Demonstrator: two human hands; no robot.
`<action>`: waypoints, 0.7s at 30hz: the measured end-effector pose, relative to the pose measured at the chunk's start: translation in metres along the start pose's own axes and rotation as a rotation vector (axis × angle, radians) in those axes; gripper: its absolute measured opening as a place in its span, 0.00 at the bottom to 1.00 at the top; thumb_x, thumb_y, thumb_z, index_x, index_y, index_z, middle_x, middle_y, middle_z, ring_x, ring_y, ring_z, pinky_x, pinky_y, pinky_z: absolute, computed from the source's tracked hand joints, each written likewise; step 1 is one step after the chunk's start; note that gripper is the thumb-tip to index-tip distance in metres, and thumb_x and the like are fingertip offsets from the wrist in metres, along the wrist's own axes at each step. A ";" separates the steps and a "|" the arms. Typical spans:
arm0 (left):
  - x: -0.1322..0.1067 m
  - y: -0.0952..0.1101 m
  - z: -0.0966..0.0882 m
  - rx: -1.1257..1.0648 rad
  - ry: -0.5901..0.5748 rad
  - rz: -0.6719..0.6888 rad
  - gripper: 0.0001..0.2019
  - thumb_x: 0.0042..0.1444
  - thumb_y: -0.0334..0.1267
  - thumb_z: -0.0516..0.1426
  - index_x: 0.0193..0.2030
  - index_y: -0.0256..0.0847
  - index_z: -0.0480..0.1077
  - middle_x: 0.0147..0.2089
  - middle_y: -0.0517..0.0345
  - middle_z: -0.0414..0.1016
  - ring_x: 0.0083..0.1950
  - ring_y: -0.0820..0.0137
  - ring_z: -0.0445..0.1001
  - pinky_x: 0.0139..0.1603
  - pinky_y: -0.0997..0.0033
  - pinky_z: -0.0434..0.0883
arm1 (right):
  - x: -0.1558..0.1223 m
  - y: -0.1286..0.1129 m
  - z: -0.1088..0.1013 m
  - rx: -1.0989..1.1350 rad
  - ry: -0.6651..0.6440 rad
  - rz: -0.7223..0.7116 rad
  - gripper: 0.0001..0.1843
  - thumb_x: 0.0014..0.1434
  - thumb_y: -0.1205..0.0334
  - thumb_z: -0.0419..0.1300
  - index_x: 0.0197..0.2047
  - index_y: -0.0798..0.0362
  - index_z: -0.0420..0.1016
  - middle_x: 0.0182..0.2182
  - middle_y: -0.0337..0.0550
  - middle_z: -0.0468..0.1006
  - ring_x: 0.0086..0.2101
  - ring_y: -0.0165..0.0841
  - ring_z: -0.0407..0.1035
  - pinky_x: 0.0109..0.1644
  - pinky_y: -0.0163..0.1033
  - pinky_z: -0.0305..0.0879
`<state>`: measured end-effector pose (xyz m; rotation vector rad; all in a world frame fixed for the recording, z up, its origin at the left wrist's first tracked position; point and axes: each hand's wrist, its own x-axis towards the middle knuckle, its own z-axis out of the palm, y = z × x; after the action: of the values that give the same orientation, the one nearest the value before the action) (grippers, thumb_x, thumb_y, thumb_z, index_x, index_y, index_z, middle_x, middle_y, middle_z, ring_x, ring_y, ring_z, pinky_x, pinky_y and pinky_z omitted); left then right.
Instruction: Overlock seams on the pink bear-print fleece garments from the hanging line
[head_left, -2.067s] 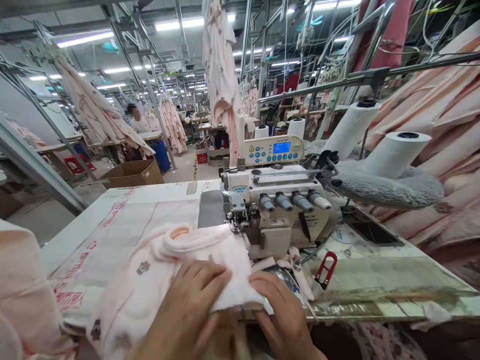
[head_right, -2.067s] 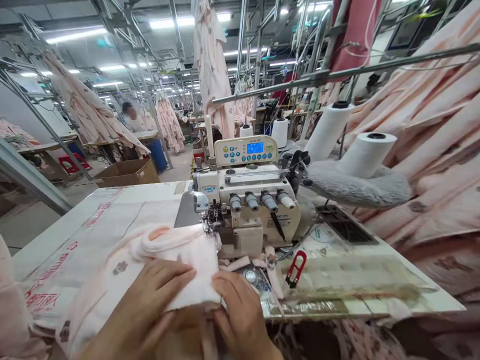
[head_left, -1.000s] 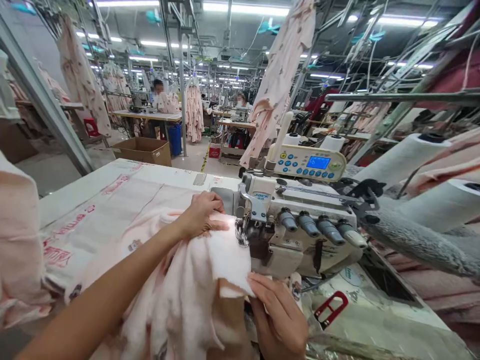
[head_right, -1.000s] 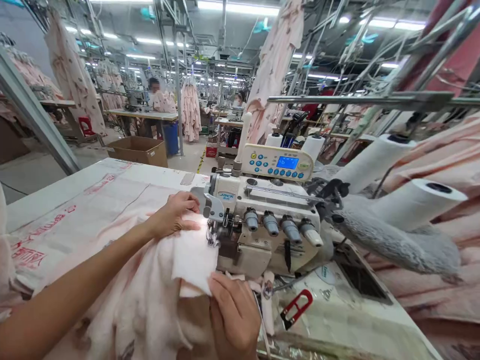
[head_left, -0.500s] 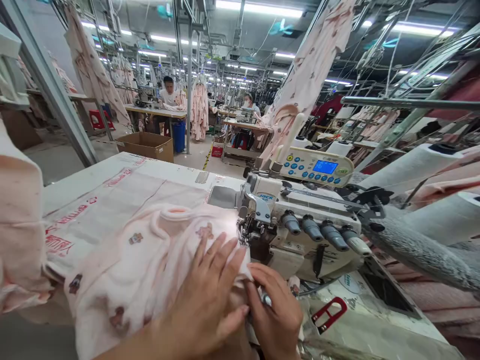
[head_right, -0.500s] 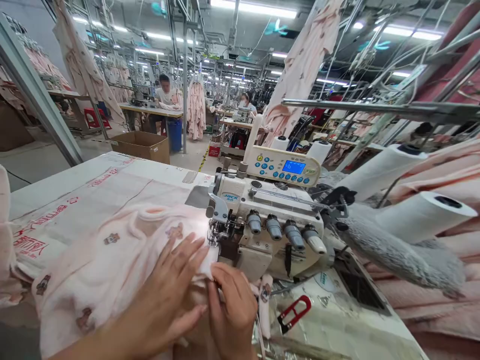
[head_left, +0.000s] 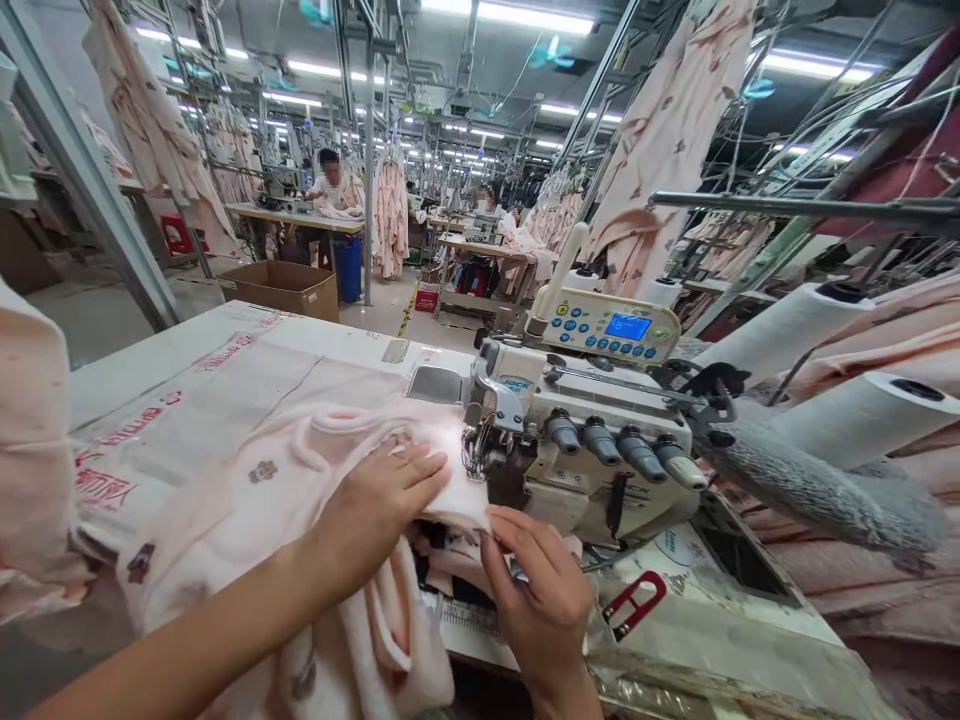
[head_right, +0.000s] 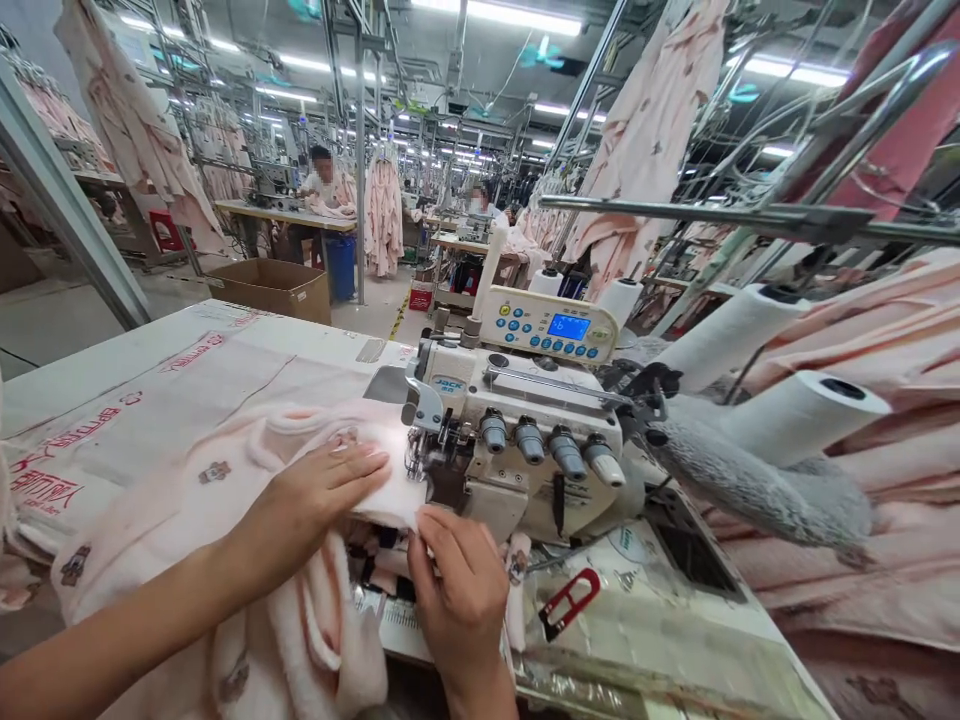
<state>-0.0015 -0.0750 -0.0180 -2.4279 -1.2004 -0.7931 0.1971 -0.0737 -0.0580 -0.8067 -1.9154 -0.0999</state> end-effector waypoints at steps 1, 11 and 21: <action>0.001 -0.002 0.001 0.008 -0.030 0.004 0.17 0.63 0.30 0.41 0.50 0.38 0.68 0.53 0.56 0.72 0.53 0.67 0.70 0.55 0.59 0.68 | 0.003 0.001 0.001 -0.011 -0.005 -0.006 0.07 0.59 0.73 0.55 0.39 0.55 0.71 0.35 0.45 0.76 0.36 0.32 0.69 0.39 0.37 0.63; 0.033 -0.031 0.007 -0.031 -0.438 -0.058 0.22 0.58 0.28 0.48 0.60 0.38 0.59 0.63 0.49 0.58 0.64 0.61 0.56 0.62 0.58 0.58 | 0.014 -0.008 0.005 -0.245 0.051 0.051 0.09 0.64 0.66 0.50 0.38 0.56 0.71 0.34 0.46 0.75 0.35 0.34 0.68 0.40 0.38 0.61; 0.042 -0.064 0.022 -0.144 -0.368 -0.338 0.27 0.53 0.21 0.43 0.60 0.37 0.60 0.65 0.47 0.55 0.64 0.62 0.55 0.63 0.60 0.55 | -0.009 -0.041 0.016 0.050 0.006 -0.002 0.07 0.60 0.71 0.53 0.38 0.53 0.71 0.34 0.44 0.76 0.35 0.31 0.70 0.39 0.35 0.65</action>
<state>-0.0244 0.0004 -0.0073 -2.6019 -1.7832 -0.5444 0.1635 -0.1032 -0.0616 -0.7704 -1.9054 -0.0549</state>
